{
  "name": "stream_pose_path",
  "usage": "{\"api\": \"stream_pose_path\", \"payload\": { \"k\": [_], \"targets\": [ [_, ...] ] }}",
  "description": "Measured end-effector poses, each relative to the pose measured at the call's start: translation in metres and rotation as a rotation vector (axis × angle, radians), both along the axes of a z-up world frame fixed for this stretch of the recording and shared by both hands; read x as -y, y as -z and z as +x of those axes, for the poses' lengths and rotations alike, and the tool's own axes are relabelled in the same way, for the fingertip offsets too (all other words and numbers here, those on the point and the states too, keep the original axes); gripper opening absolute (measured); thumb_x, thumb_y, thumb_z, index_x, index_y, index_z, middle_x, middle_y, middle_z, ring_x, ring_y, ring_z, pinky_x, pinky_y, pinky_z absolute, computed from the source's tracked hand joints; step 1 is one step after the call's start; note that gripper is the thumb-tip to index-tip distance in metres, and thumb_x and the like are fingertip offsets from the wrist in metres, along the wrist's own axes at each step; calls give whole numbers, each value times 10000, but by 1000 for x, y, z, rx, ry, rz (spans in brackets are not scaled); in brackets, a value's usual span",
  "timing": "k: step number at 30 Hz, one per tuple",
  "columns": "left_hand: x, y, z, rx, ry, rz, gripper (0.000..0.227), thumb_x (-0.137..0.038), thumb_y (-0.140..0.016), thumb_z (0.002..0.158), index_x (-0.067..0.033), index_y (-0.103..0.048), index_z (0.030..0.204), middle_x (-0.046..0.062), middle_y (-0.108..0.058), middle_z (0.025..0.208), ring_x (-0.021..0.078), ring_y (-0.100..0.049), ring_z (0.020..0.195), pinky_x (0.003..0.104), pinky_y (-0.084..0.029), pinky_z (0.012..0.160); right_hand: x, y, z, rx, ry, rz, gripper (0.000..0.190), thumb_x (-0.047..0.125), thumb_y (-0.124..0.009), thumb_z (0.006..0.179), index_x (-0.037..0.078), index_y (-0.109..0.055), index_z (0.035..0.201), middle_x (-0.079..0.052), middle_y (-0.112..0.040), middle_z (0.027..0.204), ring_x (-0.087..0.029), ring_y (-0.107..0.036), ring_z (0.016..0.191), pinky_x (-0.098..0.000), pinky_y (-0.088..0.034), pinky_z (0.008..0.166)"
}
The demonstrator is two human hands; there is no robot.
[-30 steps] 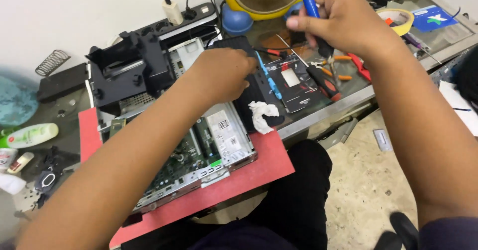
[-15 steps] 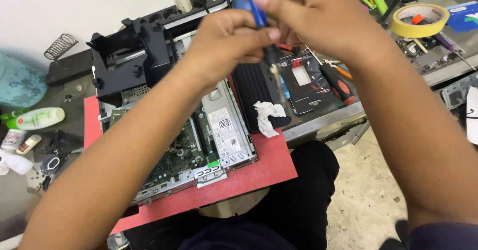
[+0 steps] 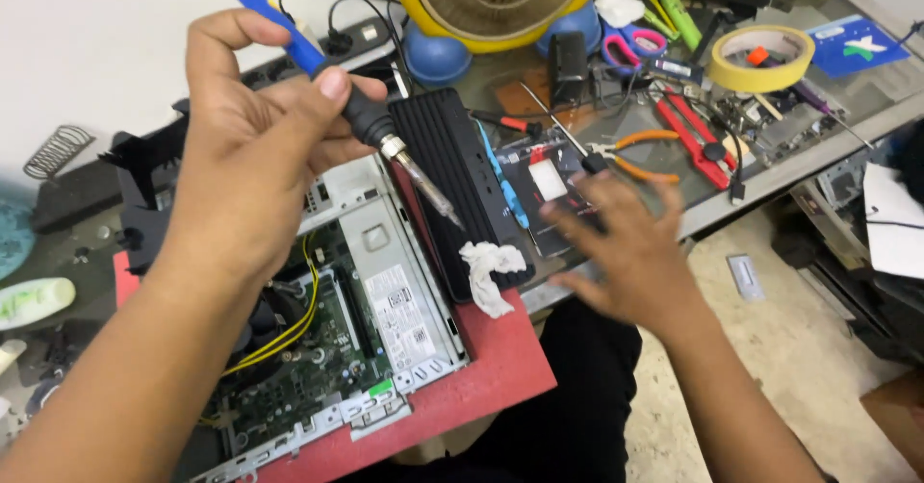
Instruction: The person uses a soldering iron to work on the motherboard of a disassembled electronic device, likely a DVD player, resting on their lap. They manipulate the board with their hands and use a soldering iron to apply heat to specific components.
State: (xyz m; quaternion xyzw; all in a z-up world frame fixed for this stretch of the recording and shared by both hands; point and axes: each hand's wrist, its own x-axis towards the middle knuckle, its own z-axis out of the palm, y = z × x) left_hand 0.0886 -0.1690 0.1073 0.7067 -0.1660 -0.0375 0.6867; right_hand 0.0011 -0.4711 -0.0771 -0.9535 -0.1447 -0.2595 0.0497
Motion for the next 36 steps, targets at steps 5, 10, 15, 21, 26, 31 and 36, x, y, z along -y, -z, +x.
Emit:
{"api": "stream_pose_path", "payload": {
  "k": [5,10,15,21,26,31,36],
  "targets": [
    [7,-3,-3,70,-31,143,50,-180,-554,1061,-199,-544,1106,41,-746,1058,77,-717,959,244,-673,857,-32,-16,16,-21,-457,-119,657,375,-738,894,335,-496,1504,-127,-452,1585,-324,-463,1457,-563,-367,1078],
    [7,5,-1,60,-49,149,98,-208,-562,1051,-211,-591,1144,-9,-729,1050,33,-677,959,249,-666,866,-34,-5,33,-55,-568,-239,577,261,-567,995,258,-441,1557,-144,-570,1480,-276,-554,1373,-492,-407,1086],
    [1,9,1,92,-24,133,80,-191,-549,1066,-189,-582,1139,3,-729,1068,40,-685,933,237,-681,873,-21,6,38,140,-540,-273,601,420,-637,1010,223,-468,1552,-77,-631,1462,-234,-629,1333,-339,-527,1074],
    [-3,10,1,98,-8,53,106,-200,-575,1048,-190,-596,1151,39,-741,1068,75,-729,994,221,-690,844,2,13,53,177,-424,68,343,85,-752,882,32,-693,1216,-101,-724,1324,-246,-729,1053,-337,-561,912],
    [-5,10,0,185,54,49,94,-217,-563,1059,-204,-590,1148,47,-750,1091,99,-747,972,246,-702,861,20,-9,62,278,-356,213,377,-24,-657,977,-79,-696,1349,-222,-767,1246,-344,-737,912,-397,-545,773],
    [-5,10,0,169,20,58,94,-200,-572,1049,-186,-607,1134,10,-716,957,59,-730,1003,224,-697,829,26,-15,50,418,-383,48,333,125,-670,1027,-95,-726,1272,-182,-641,1027,-308,-638,918,-391,-535,806],
    [-8,12,-3,137,28,34,88,-213,-576,1037,-186,-613,1112,18,-738,1021,59,-711,946,222,-681,811,26,-30,38,408,-549,-122,443,247,-519,1077,-141,-645,1249,-311,-714,1233,-430,-719,1200,-478,-612,1012]
  ]
}}
